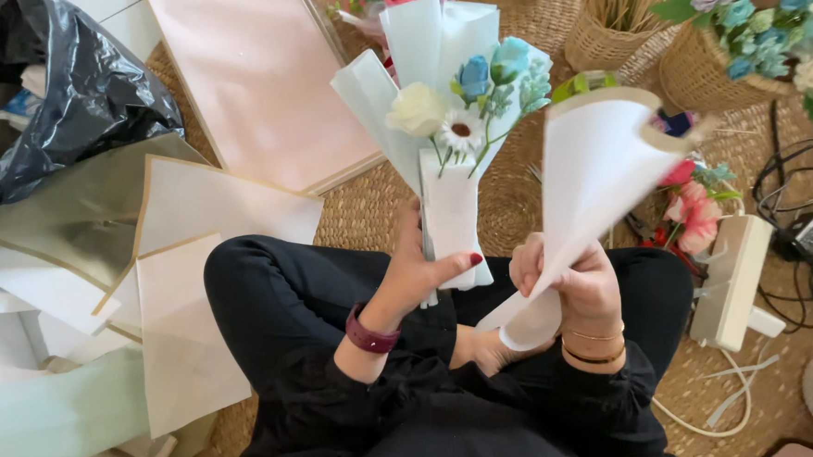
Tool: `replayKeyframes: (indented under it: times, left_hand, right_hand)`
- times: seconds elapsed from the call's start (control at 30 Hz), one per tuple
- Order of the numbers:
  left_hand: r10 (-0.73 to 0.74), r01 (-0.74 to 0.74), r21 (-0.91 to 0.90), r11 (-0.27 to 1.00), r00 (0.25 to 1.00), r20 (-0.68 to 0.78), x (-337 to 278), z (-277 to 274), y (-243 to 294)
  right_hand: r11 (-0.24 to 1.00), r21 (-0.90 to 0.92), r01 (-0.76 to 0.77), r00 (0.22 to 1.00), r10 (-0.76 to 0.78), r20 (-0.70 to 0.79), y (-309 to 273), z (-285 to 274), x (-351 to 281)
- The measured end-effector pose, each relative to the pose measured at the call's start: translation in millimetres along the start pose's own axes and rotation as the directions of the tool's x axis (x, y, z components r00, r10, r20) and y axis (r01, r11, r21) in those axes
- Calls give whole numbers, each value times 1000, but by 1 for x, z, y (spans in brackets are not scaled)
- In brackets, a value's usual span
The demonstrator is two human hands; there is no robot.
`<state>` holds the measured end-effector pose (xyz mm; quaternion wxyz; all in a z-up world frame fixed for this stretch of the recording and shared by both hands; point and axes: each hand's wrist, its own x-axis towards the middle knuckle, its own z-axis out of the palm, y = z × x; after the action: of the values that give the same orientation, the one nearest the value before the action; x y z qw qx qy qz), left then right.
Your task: The person wraps small bouquets of artificial flowers in decorative paper, folding the paper around the stems and securing the arrangement by hand.
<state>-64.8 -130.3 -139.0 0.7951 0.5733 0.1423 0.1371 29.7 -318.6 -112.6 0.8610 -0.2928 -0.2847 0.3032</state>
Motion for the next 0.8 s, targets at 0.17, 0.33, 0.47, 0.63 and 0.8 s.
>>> replayKeyframes:
  times: [0.17,0.33,0.47,0.63,0.8]
  left_hand:
    - [-44,42,28,999,998,52,-13,19,20]
    - [-118,153,297,942,984,-134,5,23,28]
    - [-123,172,315,933,978,-170,24,21,-14]
    - [0,43,327,944,992,-129,26,31,-50]
    - [59,30,542,840,988,-146,18,27,-64]
  right_hand:
    - [996,-85,19,1000,-19,1,-7,12,0]
    - [916,-318,-246,948,159,-277,7,0,-5]
    - [864,-403,-302,920,153,-360,13,25,17]
    - [662,-677,-321,923,59,-380,38,27,28]
    - [437,-839,-325,926,-33,-376,75,-30,24]
